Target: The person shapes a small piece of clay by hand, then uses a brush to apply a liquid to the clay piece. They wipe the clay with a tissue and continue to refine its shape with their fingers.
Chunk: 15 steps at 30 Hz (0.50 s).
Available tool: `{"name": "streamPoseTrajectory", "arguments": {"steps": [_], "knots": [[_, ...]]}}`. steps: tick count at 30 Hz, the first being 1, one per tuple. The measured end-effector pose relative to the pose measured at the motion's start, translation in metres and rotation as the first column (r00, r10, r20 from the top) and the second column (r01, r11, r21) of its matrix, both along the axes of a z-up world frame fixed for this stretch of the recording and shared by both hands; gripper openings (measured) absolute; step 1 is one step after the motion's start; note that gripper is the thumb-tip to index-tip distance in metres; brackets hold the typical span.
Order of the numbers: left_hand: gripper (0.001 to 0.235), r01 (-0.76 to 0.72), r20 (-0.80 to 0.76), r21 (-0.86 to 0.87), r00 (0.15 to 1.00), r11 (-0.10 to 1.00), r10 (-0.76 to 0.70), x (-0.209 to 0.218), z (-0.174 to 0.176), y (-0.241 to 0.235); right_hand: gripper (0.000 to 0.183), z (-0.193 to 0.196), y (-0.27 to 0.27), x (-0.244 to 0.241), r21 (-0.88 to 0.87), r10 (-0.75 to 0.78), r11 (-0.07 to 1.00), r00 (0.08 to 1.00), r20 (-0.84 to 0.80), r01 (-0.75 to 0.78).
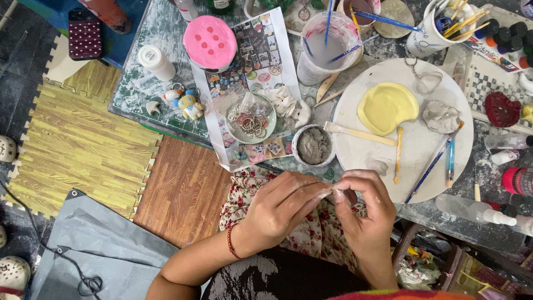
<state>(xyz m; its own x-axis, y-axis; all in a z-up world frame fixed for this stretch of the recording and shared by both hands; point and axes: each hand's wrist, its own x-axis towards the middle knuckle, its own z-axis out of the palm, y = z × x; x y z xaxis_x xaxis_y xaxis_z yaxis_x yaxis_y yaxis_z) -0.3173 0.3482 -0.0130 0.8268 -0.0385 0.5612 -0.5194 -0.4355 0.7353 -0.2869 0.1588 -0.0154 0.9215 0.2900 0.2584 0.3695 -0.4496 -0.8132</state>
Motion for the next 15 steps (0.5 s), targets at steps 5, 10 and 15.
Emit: {"name": "streamPoseTrajectory", "arguments": {"steps": [5,10,15], "knots": [[0.032,0.026,0.031,-0.006,0.999,1.000,-0.025,0.0010,-0.0007,0.0007,0.012,-0.0024,-0.0030,-0.0002,0.097,0.012,0.995,0.994,-0.107,-0.001],[0.032,-0.004,0.017,0.002,1.000,1.000,0.004,0.0001,0.0002,0.0007,0.015,-0.0029,-0.0035,-0.0021,0.085,0.025,0.996,0.997,-0.069,-0.020],[0.033,0.003,0.023,0.009,1.000,1.000,-0.004,0.0002,0.0007,0.0018,0.016,-0.0010,-0.0027,-0.0023,0.036,0.004,0.999,1.000,-0.031,-0.003]]}}
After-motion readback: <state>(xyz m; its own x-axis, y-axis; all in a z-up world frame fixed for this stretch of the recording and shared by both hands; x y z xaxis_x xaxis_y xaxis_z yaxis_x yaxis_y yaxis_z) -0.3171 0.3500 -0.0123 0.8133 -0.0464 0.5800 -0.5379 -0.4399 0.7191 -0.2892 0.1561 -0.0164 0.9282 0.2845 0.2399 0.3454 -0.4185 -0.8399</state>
